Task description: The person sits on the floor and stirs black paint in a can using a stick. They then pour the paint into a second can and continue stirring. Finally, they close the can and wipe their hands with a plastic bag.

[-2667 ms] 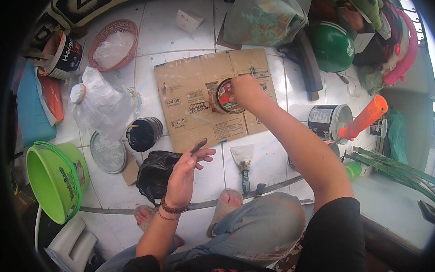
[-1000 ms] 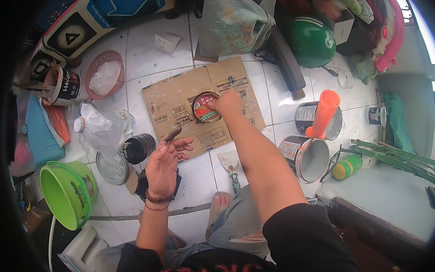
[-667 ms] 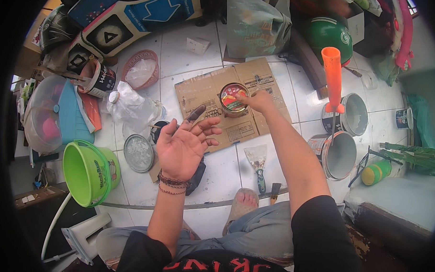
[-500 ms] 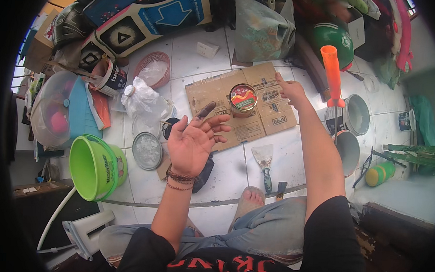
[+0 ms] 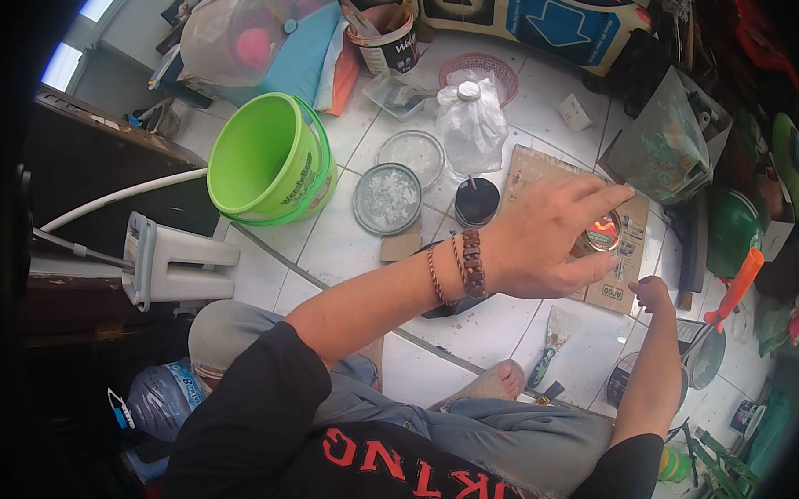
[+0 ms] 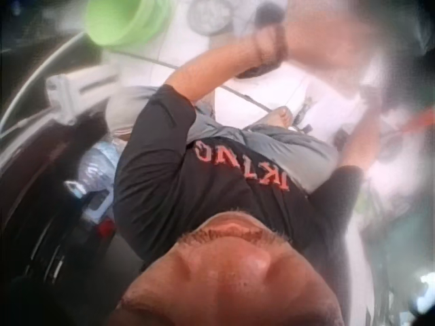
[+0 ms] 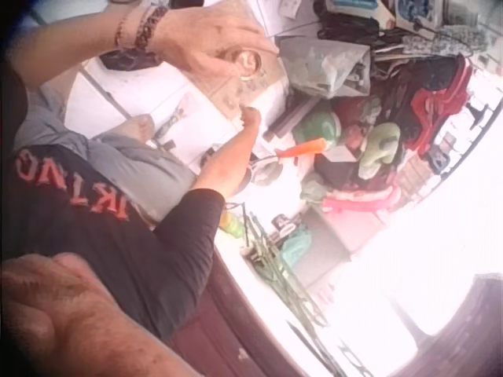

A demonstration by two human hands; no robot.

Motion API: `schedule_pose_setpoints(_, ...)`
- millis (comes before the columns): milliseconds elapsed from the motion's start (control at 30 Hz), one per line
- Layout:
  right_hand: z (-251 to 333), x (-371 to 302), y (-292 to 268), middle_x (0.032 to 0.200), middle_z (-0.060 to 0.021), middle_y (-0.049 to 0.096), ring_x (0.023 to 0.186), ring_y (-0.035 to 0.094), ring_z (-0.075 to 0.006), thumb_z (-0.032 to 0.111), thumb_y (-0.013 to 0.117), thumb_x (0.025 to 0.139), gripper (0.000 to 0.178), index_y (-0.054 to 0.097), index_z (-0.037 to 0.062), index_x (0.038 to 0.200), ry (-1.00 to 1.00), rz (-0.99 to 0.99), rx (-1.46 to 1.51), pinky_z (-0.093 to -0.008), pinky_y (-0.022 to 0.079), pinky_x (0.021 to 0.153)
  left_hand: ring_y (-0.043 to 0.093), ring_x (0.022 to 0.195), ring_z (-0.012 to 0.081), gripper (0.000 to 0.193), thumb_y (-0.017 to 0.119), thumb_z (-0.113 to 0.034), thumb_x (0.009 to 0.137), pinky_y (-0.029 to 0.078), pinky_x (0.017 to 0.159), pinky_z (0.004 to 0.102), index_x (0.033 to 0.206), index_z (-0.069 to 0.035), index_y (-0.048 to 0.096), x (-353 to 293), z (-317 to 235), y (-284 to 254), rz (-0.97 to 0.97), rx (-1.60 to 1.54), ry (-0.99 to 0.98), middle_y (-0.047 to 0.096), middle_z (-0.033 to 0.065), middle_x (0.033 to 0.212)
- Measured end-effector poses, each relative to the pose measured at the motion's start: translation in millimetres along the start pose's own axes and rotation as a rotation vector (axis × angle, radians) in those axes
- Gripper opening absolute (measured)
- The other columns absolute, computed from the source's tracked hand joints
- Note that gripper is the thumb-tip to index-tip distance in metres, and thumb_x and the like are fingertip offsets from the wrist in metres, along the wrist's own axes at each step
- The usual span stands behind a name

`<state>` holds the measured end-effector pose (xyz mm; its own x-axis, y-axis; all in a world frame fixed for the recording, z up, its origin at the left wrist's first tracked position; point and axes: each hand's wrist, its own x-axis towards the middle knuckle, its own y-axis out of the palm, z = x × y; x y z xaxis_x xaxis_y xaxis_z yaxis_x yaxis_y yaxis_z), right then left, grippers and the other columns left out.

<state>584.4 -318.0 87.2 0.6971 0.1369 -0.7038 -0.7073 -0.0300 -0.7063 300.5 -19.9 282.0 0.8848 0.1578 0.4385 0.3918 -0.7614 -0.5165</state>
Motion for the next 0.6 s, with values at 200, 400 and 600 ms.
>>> schedule_pose_setpoints(200, -27.5, 15.7, 5.2, 0.091, -0.0131, 0.072, 0.076, 0.071, -0.0231, 0.031, 0.075, 0.088, 0.039, 0.069, -0.0019, 0.11, 0.031, 0.126, -0.025, -0.0412, 0.058, 0.064, 0.064, 0.104, 0.0364, 0.06, 0.064, -0.041, 0.086, 0.05, 0.094, 0.0445, 0.131, -0.002, 0.057, 28.6, 25.5, -94.0, 0.073, 0.363, -0.015, 0.065, 0.0193, 0.111)
schedule_pose_setpoints(400, -23.4, 21.9, 48.5, 0.093, -0.0179, 0.073, 0.077, 0.072, -0.0276, 0.028, 0.074, 0.088, 0.039, 0.068, -0.0055, 0.108, 0.012, 0.329, -0.118, -0.0434, 0.061, 0.066, 0.064, 0.111, 0.0364, 0.059, 0.062, -0.039, 0.087, 0.05, 0.097, 0.0448, 0.132, -0.002, 0.057, -70.2, 72.4, -159.2, 0.176, 0.456, -0.419, 0.064, 0.0219, 0.117)
schedule_pose_setpoints(600, -0.2, 8.2, 109.3, 0.093, -0.0167, 0.075, 0.079, 0.074, -0.0254, 0.029, 0.078, 0.085, 0.04, 0.071, -0.0065, 0.104, -0.037, 0.543, -0.248, -0.0391, 0.06, 0.065, 0.06, 0.116, 0.0373, 0.062, 0.065, -0.04, 0.089, 0.046, 0.102, 0.0457, 0.137, -0.002, 0.053, -185.9, 115.4, -160.5, 0.165, 0.236, -0.74, 0.062, 0.0232, 0.122)
